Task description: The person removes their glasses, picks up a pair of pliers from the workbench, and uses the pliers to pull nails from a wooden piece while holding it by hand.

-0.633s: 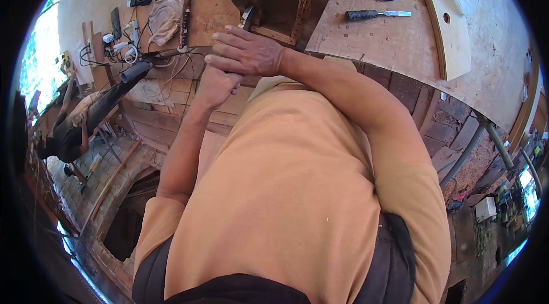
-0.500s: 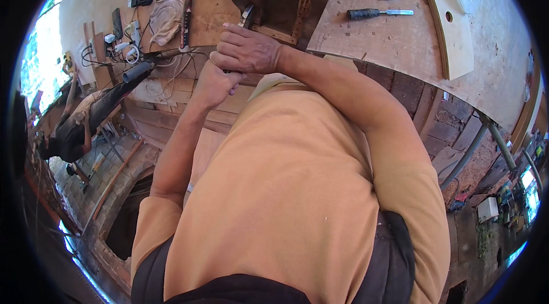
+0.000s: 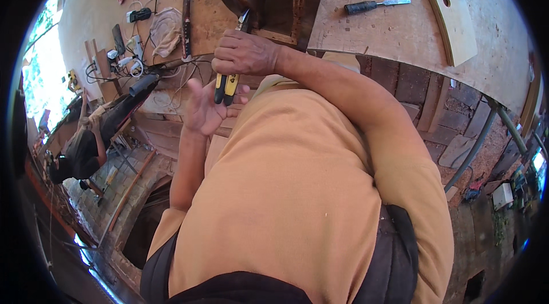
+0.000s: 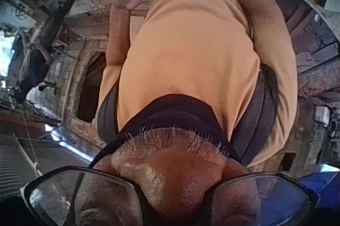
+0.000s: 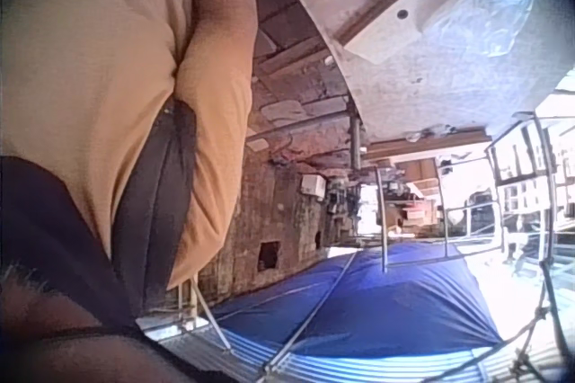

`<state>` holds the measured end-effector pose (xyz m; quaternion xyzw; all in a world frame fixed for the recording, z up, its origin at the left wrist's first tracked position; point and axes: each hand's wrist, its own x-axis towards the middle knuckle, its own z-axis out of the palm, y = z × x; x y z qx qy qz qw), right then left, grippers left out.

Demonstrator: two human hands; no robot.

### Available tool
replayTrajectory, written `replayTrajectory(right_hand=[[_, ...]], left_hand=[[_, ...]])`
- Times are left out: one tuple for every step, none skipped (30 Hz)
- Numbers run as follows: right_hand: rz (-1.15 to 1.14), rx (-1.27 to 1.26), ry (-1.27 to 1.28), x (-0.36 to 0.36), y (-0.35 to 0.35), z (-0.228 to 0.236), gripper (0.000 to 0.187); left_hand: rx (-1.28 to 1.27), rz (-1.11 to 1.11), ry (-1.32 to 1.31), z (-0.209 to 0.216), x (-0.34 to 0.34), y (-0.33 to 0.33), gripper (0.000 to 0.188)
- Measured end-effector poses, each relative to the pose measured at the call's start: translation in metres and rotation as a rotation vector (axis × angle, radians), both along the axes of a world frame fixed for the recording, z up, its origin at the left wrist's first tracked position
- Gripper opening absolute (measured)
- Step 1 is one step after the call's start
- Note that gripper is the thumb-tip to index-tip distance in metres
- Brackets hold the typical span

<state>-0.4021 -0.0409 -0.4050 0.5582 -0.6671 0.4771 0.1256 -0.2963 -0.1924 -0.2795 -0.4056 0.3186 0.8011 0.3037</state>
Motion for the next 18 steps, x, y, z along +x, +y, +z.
replayTrajectory(right_hand=[[-0.009, 0.004, 0.012, -0.001, -0.001, 0.002, 0.025], [0.000, 0.007, 0.015, -0.001, -0.002, 0.004, 0.025], [-0.026, -0.013, 0.015, -0.001, -0.002, 0.006, 0.025], [-0.058, -0.032, 0.015, 0.000, -0.003, 0.007, 0.025], [-0.056, -0.029, 0.016, -0.001, -0.004, 0.008, 0.025], [-0.062, -0.042, -0.027, -0.002, -0.005, 0.008, 0.026], [-0.072, -0.054, -0.075, -0.002, -0.006, 0.010, 0.027], [-0.066, -0.058, -0.075, -0.004, -0.006, 0.012, 0.027], [-0.051, -0.063, -0.136, -0.005, -0.005, 0.014, 0.028], [-0.043, -0.066, -0.198, -0.005, -0.004, 0.016, 0.029], [-0.045, -0.067, -0.199, -0.007, -0.003, 0.019, 0.029], [-0.053, -0.084, -0.214, -0.009, -0.003, 0.021, 0.031], [-0.064, -0.102, -0.228, -0.011, -0.003, 0.022, 0.032], [-0.068, -0.101, -0.227, -0.011, -0.002, 0.023, 0.032], [-0.063, -0.096, -0.232, -0.011, -0.002, 0.023, 0.033], [-0.056, -0.092, -0.238, -0.010, -0.001, 0.023, 0.035], [-0.063, -0.089, -0.240, -0.011, -0.001, 0.023, 0.035], [-0.056, -0.090, -0.246, -0.013, 0.000, 0.023, 0.035]], left_hand=[[0.004, 0.009, 0.003, -0.005, -0.002, -0.004, 0.060], [-0.074, -0.162, 0.004, -0.013, -0.006, -0.010, 0.046], [-0.154, -0.333, 0.004, -0.017, -0.008, -0.013, 0.032], [-0.151, -0.331, 0.006, -0.015, -0.008, -0.012, 0.032], [-0.182, -0.335, -0.019, -0.010, -0.010, -0.011, 0.034], [-0.214, -0.341, -0.045, -0.003, -0.013, -0.009, 0.036], [-0.212, -0.344, -0.048, 0.003, -0.017, -0.007, 0.036], [-0.213, -0.345, -0.063, 0.010, -0.023, -0.005, 0.037], [-0.216, -0.346, -0.078, 0.015, -0.026, -0.004, 0.039], [-0.217, -0.348, -0.079, 0.019, -0.029, -0.004, 0.039], [-0.147, -0.310, -0.060, 0.023, -0.032, -0.006, 0.041], [-0.078, -0.271, -0.042, 0.025, -0.032, -0.007, 0.043], [-0.078, -0.275, -0.041, 0.025, -0.028, -0.005, 0.043], [-0.355, -0.352, 0.212, 0.022, -0.020, -0.003, 0.060], [-0.629, -0.422, 0.469, 0.017, -0.014, -0.002, 0.078], [-0.627, -0.423, 0.470, 0.010, -0.010, -0.002, 0.078], [-1.064, -0.572, 0.859, 0.003, -0.006, -0.004, 0.092], [-1.497, -0.701, 1.257, -0.007, -0.002, -0.006, 0.106]])
